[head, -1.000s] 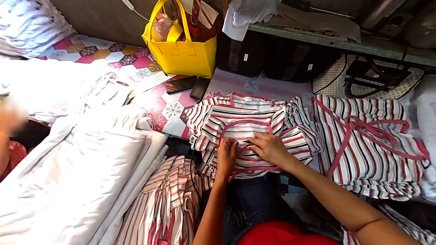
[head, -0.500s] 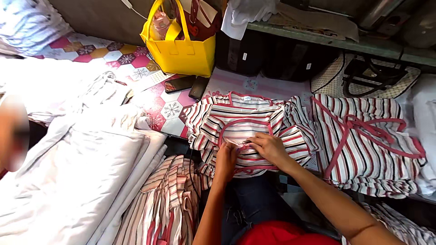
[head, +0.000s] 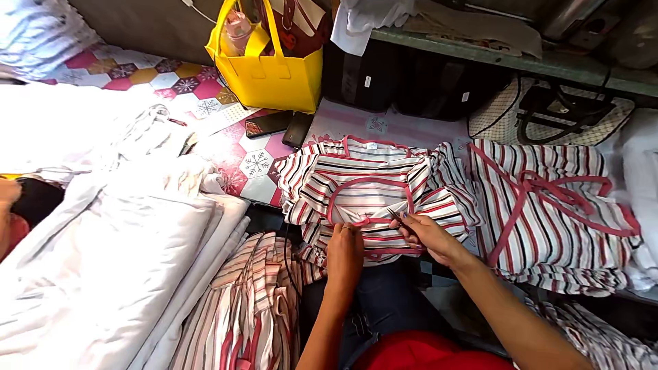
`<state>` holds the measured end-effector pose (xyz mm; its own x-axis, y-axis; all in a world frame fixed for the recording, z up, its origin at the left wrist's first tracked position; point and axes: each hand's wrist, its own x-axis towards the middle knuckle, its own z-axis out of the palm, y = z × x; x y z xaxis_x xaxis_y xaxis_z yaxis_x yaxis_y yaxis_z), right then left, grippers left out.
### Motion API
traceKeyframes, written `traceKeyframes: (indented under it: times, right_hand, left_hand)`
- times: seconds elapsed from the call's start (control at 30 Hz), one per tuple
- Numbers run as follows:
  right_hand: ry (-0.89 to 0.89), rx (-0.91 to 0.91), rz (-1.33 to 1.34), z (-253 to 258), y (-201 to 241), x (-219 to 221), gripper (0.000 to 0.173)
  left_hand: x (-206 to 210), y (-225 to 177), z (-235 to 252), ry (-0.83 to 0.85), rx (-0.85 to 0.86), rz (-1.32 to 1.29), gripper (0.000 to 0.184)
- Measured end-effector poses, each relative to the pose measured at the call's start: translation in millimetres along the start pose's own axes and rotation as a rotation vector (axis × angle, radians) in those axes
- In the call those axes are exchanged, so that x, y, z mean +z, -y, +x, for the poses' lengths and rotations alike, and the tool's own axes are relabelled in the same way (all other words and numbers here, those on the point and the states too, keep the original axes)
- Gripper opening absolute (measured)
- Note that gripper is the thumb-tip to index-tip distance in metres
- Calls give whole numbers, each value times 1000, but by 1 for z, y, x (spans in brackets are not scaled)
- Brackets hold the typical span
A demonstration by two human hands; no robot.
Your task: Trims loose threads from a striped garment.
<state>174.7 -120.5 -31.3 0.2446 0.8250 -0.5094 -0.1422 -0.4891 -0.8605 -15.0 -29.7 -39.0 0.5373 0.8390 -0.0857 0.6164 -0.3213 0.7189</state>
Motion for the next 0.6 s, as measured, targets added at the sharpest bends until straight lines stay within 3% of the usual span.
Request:
traceKeyframes:
  times: [0.1, 0.23, 0.33, 0.4, 0.5, 0.6]
  right_hand:
    - [35, 7, 28, 5, -1, 5, 39]
    - [73, 6, 54, 1, -2, 0, 38]
    - [151, 58, 75, -4, -3, -6, 41]
    - [210, 88, 100, -3, -2, -3, 42]
    - [259, 108, 127, 2, -1, 10, 41]
    - [268, 131, 155, 5, 0, 14, 38]
  left_hand:
    - [31, -5, 9, -245, 101, -28, 32]
    - [56, 15, 19, -379, 199, -111, 7]
    - [49, 25, 15, -336, 182, -272, 5]
    - [53, 26, 16, -351, 190, -254, 12]
    - [64, 27, 19, -429, 249, -239, 4]
    - [54, 27, 16, -306, 118, -462, 5]
